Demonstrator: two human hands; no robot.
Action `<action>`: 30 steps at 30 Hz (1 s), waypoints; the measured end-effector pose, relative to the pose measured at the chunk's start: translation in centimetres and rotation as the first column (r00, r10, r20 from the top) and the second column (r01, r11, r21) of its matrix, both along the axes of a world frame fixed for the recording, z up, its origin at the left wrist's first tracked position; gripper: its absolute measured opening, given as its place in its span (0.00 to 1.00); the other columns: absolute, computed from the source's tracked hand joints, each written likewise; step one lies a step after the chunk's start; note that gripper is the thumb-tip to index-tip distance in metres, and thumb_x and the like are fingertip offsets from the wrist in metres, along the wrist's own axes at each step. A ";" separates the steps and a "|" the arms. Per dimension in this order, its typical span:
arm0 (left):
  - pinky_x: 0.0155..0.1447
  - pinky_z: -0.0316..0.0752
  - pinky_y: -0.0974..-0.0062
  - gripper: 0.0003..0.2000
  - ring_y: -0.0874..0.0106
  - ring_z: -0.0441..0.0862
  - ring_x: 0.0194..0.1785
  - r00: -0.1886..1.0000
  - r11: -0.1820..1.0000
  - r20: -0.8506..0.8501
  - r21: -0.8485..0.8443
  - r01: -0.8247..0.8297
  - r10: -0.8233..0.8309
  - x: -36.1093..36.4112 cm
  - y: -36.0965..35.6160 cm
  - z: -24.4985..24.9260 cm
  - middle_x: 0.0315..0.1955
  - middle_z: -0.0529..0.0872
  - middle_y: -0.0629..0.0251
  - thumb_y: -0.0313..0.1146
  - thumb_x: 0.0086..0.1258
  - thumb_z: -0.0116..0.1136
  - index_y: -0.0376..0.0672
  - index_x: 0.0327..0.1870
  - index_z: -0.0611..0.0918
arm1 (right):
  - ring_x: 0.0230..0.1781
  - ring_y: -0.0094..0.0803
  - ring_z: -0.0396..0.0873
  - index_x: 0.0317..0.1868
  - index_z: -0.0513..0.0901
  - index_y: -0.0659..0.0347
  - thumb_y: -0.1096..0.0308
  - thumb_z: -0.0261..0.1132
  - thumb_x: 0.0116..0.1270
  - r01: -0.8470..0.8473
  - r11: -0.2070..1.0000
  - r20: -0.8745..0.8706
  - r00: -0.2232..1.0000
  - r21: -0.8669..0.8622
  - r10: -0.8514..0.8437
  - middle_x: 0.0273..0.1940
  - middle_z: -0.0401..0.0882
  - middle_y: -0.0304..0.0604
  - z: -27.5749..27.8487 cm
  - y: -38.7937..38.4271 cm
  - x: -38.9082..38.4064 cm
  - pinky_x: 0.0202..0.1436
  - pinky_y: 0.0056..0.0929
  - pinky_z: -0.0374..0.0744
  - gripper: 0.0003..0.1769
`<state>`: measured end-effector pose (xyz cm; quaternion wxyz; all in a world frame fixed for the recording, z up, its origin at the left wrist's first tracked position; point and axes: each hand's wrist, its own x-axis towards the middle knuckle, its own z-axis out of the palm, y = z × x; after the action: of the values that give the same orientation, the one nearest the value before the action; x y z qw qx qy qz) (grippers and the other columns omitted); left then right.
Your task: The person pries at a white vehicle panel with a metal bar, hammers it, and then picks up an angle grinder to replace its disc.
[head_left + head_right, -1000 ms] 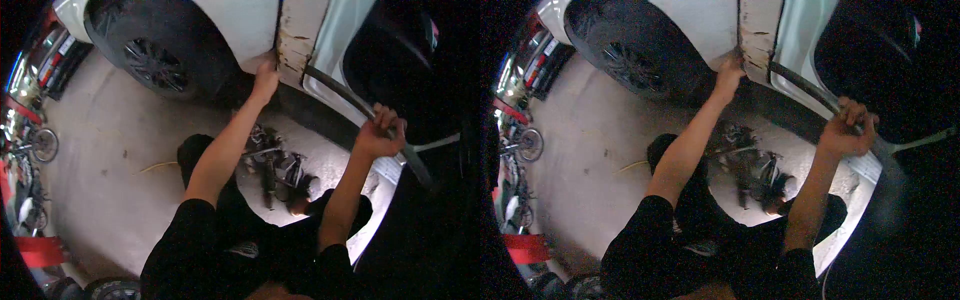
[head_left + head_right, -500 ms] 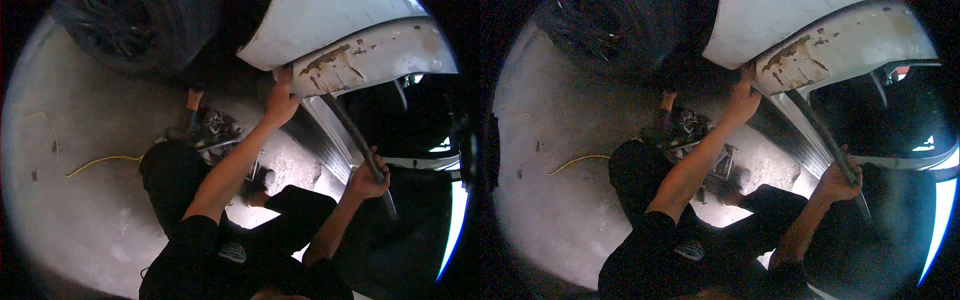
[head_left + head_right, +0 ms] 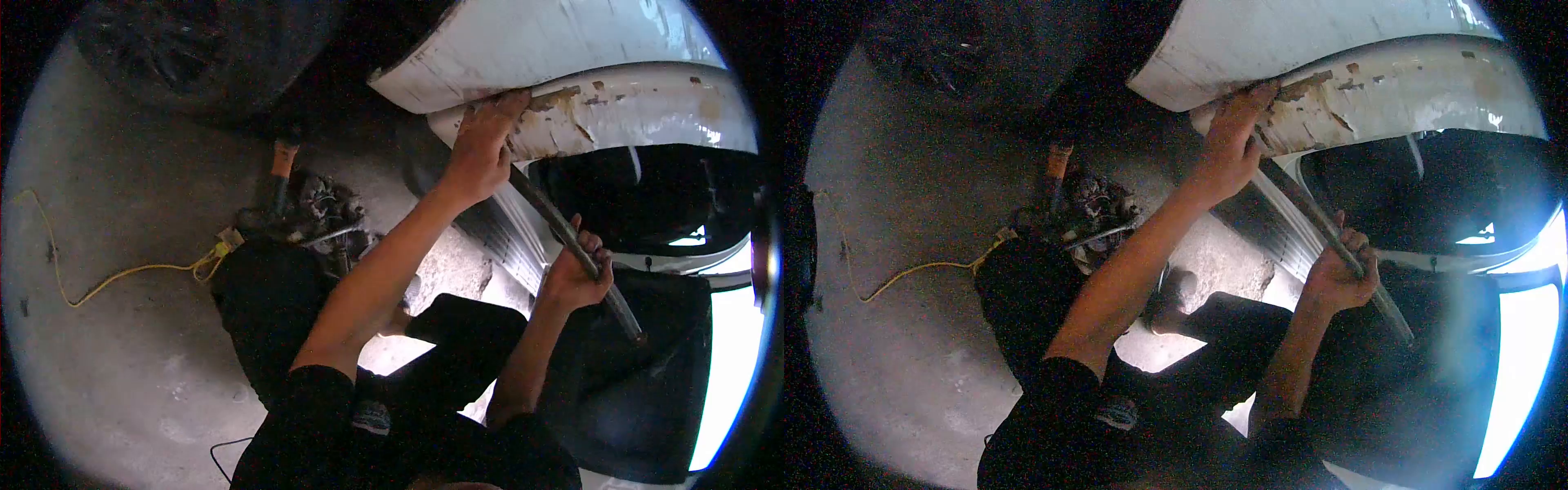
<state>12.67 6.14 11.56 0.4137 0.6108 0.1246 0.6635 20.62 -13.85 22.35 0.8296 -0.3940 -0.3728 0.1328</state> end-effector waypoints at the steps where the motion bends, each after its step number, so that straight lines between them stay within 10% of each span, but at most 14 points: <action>1: 0.77 0.53 0.55 0.39 0.48 0.61 0.73 0.999 1.000 -0.031 -0.010 -0.015 0.015 -0.1 -0.2 0.2 0.70 0.64 0.45 0.17 0.55 0.54 0.38 0.74 0.60 | 0.38 0.42 0.71 0.28 0.71 0.59 0.64 0.55 0.65 -0.022 1.000 0.001 1.000 -0.004 0.022 0.30 0.68 0.45 -0.1 -0.2 0.3 0.75 0.62 0.54 0.10; 7: 0.77 0.52 0.50 0.39 0.43 0.59 0.72 0.986 0.967 -0.158 -0.237 -0.098 0.061 1.9 -1.2 -3.0 0.69 0.63 0.39 0.21 0.56 0.57 0.36 0.74 0.59 | 0.41 0.42 0.72 0.27 0.71 0.59 0.63 0.54 0.66 -0.049 0.999 0.000 0.999 -0.016 0.049 0.33 0.70 0.46 -0.5 -0.5 0.6 0.76 0.61 0.55 0.11; 13: 0.78 0.49 0.49 0.40 0.42 0.58 0.73 0.999 0.991 -0.024 -0.121 -0.051 0.049 -0.5 -2.3 3.2 0.70 0.62 0.40 0.24 0.57 0.56 0.35 0.75 0.58 | 0.41 0.42 0.73 0.29 0.74 0.57 0.63 0.53 0.66 -0.088 0.995 0.065 0.994 -0.048 0.091 0.33 0.72 0.46 -0.8 -0.8 0.4 0.75 0.63 0.54 0.10; 22: 0.78 0.51 0.52 0.38 0.44 0.60 0.73 0.990 0.955 -0.042 -0.260 -0.140 0.134 3.8 -1.2 -5.9 0.67 0.68 0.45 0.17 0.53 0.55 0.40 0.72 0.64 | 0.42 0.44 0.75 0.31 0.77 0.57 0.64 0.53 0.66 -0.024 0.997 0.132 0.991 -0.076 0.034 0.34 0.75 0.49 -1.1 -0.9 -0.2 0.73 0.66 0.56 0.10; 30: 0.79 0.49 0.52 0.38 0.44 0.56 0.75 0.995 0.954 -0.014 -0.283 -0.097 0.097 2.0 -2.7 -2.2 0.69 0.66 0.44 0.21 0.54 0.56 0.36 0.72 0.62 | 0.43 0.44 0.72 0.27 0.74 0.59 0.65 0.53 0.65 -0.042 0.998 0.069 0.997 -0.046 0.046 0.34 0.71 0.47 -1.0 -0.9 -0.3 0.75 0.63 0.57 0.10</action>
<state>14.64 3.46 9.34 0.4638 0.5385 0.2482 0.6583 20.37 -14.74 21.35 0.8038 -0.4086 -0.4071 0.1455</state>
